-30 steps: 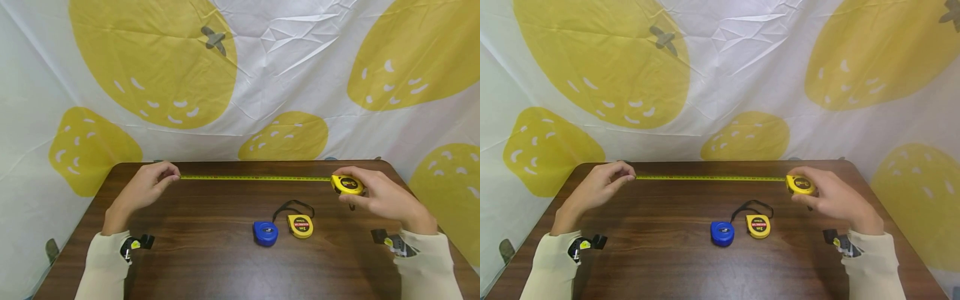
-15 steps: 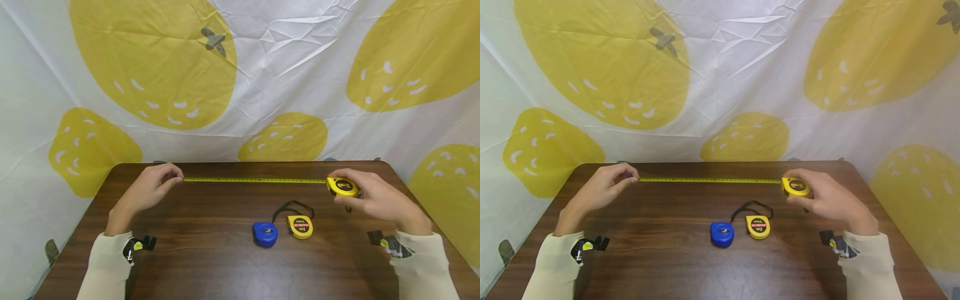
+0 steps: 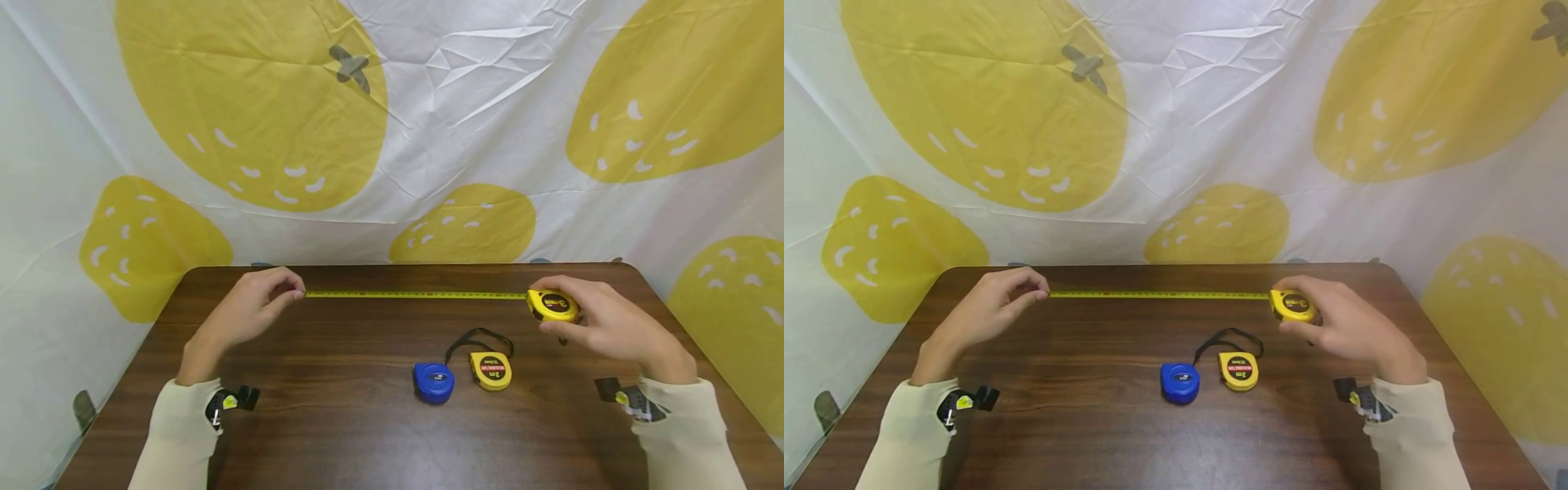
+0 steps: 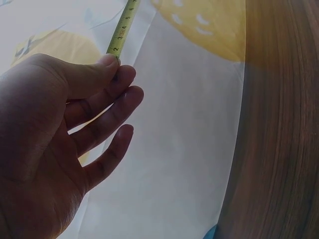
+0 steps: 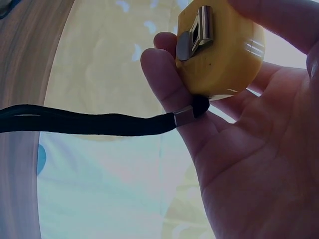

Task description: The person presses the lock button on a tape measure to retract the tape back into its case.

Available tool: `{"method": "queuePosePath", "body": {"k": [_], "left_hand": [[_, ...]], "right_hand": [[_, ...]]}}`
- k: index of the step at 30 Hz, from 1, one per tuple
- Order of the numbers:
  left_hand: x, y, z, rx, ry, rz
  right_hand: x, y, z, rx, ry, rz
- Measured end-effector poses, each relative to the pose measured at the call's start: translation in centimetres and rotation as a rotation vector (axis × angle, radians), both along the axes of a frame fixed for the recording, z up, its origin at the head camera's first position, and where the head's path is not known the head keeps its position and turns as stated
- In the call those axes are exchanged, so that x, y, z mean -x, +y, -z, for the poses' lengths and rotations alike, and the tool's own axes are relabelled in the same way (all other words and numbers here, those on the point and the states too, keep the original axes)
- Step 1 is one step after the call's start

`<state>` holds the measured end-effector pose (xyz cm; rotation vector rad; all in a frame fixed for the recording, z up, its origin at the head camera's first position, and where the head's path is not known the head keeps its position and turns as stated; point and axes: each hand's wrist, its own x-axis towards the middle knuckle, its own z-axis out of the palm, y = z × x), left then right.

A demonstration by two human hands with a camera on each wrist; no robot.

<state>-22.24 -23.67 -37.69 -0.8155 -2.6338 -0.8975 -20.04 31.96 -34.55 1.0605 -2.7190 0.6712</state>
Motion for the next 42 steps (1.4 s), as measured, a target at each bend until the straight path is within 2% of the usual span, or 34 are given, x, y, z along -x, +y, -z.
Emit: {"method": "queuePosePath", "body": {"k": [9,22,32,42], "left_hand": [[0.1,0.3,0.1,-0.010,-0.005,0.015],[0.2,1.2,0.0,-0.018,0.021,0.032],[0.2,1.7,0.1,-0.012,0.014,0.039],[0.2,2.1,0.4,-0.022,0.024,0.063]], "right_hand": [[0.3,-0.6,0.2,0.010,0.021,-0.022],[0.3,-1.4,0.3,0.032,-0.043,-0.034],[0.5,-1.9,0.6,0.020,-0.016,-0.059],[0.3,-2.5,0.6,0.007,-0.064,-0.045]]}}
